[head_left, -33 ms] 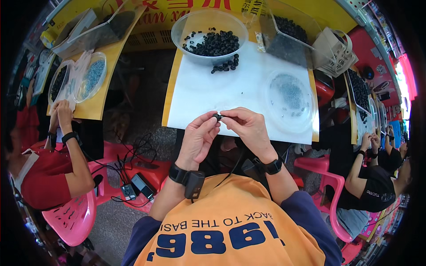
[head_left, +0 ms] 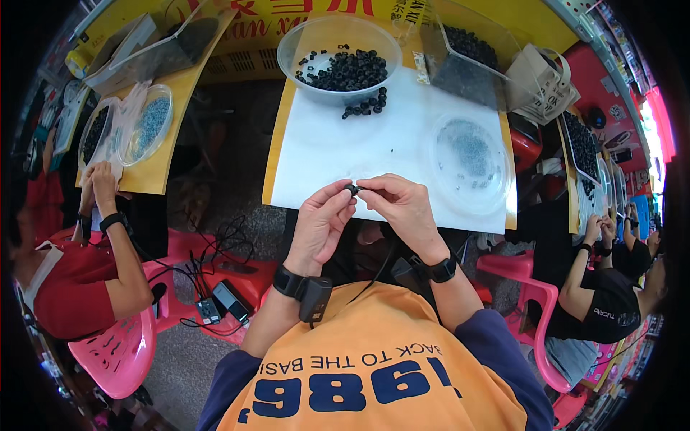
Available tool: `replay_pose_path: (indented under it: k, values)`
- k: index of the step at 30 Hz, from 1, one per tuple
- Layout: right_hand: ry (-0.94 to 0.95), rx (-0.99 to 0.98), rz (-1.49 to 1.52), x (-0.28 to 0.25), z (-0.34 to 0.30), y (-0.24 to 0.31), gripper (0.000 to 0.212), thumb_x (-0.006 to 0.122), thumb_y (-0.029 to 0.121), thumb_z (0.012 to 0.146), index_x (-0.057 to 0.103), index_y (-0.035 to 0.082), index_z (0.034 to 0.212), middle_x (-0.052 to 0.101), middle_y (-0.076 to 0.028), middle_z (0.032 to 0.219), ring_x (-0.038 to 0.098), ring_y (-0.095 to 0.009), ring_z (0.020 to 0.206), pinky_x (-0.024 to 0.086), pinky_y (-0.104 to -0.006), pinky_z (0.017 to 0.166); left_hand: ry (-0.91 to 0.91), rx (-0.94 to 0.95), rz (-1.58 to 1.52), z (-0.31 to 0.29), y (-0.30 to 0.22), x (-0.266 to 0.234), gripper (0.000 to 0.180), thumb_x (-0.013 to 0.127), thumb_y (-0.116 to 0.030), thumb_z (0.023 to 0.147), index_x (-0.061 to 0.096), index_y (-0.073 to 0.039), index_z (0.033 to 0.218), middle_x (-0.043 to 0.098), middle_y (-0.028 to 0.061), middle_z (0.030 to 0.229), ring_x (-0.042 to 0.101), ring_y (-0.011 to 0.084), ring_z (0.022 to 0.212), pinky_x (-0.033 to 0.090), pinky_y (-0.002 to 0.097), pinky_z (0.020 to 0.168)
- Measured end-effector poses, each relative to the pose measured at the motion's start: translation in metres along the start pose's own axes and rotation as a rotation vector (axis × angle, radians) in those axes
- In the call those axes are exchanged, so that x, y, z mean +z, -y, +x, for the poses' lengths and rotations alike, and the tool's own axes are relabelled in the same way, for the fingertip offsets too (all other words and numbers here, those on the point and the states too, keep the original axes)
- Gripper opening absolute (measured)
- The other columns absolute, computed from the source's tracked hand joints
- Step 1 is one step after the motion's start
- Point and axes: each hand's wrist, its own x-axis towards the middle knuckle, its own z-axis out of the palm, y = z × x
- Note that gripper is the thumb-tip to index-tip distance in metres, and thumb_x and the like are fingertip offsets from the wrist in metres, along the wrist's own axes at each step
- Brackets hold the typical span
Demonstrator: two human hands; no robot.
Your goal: Assembling small black plastic components by hand at a workstation.
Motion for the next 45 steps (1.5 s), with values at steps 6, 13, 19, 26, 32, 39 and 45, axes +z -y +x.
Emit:
replay_pose_path:
  k: [6, 13, 19, 26, 32, 39, 45]
  values:
    - [0.031, 0.062, 0.145, 0.003, -0.004, -0.003, 0.018, 0.065, 0.001, 0.085, 0.069, -0.002, 0.102, 0.068, -0.007, 0.091, 0.063, -0.01, 0.075, 0.051, -0.0213, 0.067, 0.011, 0.067, 0.102, -0.002, -0.003, 0.003, 0.025, 0.062, -0.001, 0.088, 0.062, 0.002, 0.113, 0.067, 0.0089, 0.099, 0.064, 0.0123, 0.085, 0.055, 0.0221, 0.077]
    - [0.104, 0.083, 0.292, 0.0, 0.0, -0.01, 0.025, 0.069, 0.003, 0.082, 0.068, 0.002, 0.107, 0.066, -0.003, 0.091, 0.061, -0.007, 0.08, 0.049, -0.0194, 0.071, 0.071, 0.03, 0.168, -0.004, -0.015, 0.003, 0.025, 0.062, -0.001, 0.089, 0.062, 0.002, 0.114, 0.066, 0.0063, 0.096, 0.062, 0.01, 0.08, 0.053, 0.0215, 0.074]
    - [0.29, -0.104, 0.072, -0.013, 0.007, -0.014, 0.036, 0.073, 0.006, 0.077, 0.068, 0.008, 0.112, 0.059, -0.004, 0.113, 0.054, -0.014, 0.106, 0.043, -0.0276, 0.091, 0.111, -0.103, 0.145, -0.004, -0.017, 0.009, 0.022, 0.06, -0.004, 0.091, 0.061, 0.002, 0.112, 0.064, 0.0046, 0.091, 0.06, 0.0095, 0.078, 0.052, 0.0215, 0.073]
    - [0.321, -0.106, 0.07, -0.015, 0.005, -0.016, 0.032, 0.072, 0.007, 0.077, 0.068, 0.007, 0.109, 0.061, -0.006, 0.118, 0.054, -0.019, 0.11, 0.043, -0.031, 0.094, 0.12, -0.318, 0.11, -0.003, -0.015, -0.009, 0.015, 0.063, -0.009, 0.091, 0.065, 0.001, 0.102, 0.065, 0.0032, 0.085, 0.06, 0.0087, 0.074, 0.052, 0.0211, 0.066]
    - [0.249, -0.224, -0.045, -0.009, 0.009, -0.019, 0.027, 0.072, 0.008, 0.078, 0.068, 0.006, 0.105, 0.066, -0.006, 0.109, 0.057, -0.021, 0.107, 0.044, -0.0322, 0.092, 0.068, -0.152, 0.383, 0.0, -0.02, -0.001, 0.016, 0.063, -0.012, 0.091, 0.068, 0.001, 0.099, 0.064, 0.0012, 0.082, 0.057, 0.0068, 0.071, 0.048, 0.0184, 0.065]
    - [0.216, -0.34, -0.113, -0.002, 0.045, -0.034, 0.026, 0.074, 0.015, 0.075, 0.07, 0.008, 0.1, 0.068, -0.004, 0.104, 0.058, -0.021, 0.097, 0.044, -0.0324, 0.091, 0.109, -0.185, 0.398, 0.027, -0.04, -0.011, 0.017, 0.06, -0.015, 0.093, 0.066, 0.001, 0.098, 0.06, 0.0004, 0.08, 0.05, 0.006, 0.068, 0.044, 0.0185, 0.062]
    - [0.346, -0.381, -0.117, -0.011, 0.063, -0.026, 0.027, 0.075, 0.008, 0.074, 0.07, 0.007, 0.1, 0.068, -0.003, 0.099, 0.056, -0.019, 0.093, 0.043, -0.0311, 0.089, 0.209, -0.275, 0.257, 0.035, -0.044, -0.012, 0.018, 0.06, -0.016, 0.094, 0.066, 0.001, 0.094, 0.061, 0.0014, 0.079, 0.049, 0.0056, 0.066, 0.042, 0.0175, 0.06]
